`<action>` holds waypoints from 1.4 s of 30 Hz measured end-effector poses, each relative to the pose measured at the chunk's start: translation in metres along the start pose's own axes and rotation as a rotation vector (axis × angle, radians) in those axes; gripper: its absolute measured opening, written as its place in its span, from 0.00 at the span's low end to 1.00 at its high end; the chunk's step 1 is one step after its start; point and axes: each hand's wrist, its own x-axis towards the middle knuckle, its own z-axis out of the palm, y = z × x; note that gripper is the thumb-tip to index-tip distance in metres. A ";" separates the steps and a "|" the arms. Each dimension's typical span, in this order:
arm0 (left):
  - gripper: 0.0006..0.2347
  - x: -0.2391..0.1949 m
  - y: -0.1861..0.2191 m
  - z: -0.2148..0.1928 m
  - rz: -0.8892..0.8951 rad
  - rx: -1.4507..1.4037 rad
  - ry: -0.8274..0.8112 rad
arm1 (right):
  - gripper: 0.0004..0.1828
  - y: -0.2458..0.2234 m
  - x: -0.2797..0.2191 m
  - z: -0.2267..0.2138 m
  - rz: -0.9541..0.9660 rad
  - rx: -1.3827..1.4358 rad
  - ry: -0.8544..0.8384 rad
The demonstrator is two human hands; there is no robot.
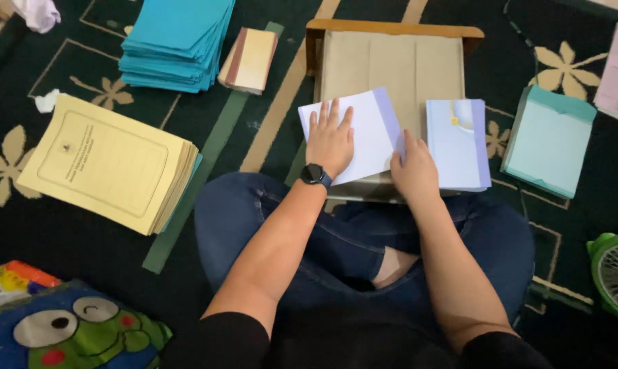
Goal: The person sits cross-legged on the floor and folds a stack of white paper sheets in half by hand. They repeatedly pick up a sheet, fold it, and place it on a growing pile, occasionally smoothing the crease.
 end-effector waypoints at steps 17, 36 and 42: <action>0.25 0.009 -0.018 0.016 0.019 -0.076 -0.029 | 0.44 0.044 -0.012 -0.077 0.286 -0.473 -0.012; 0.08 -0.010 0.015 -0.031 -0.078 -1.104 0.006 | 0.31 -0.017 -0.027 -0.097 0.144 0.102 0.114; 0.33 -0.017 0.029 -0.057 -0.217 -1.542 -0.343 | 0.21 -0.037 -0.034 -0.023 -0.344 0.021 0.180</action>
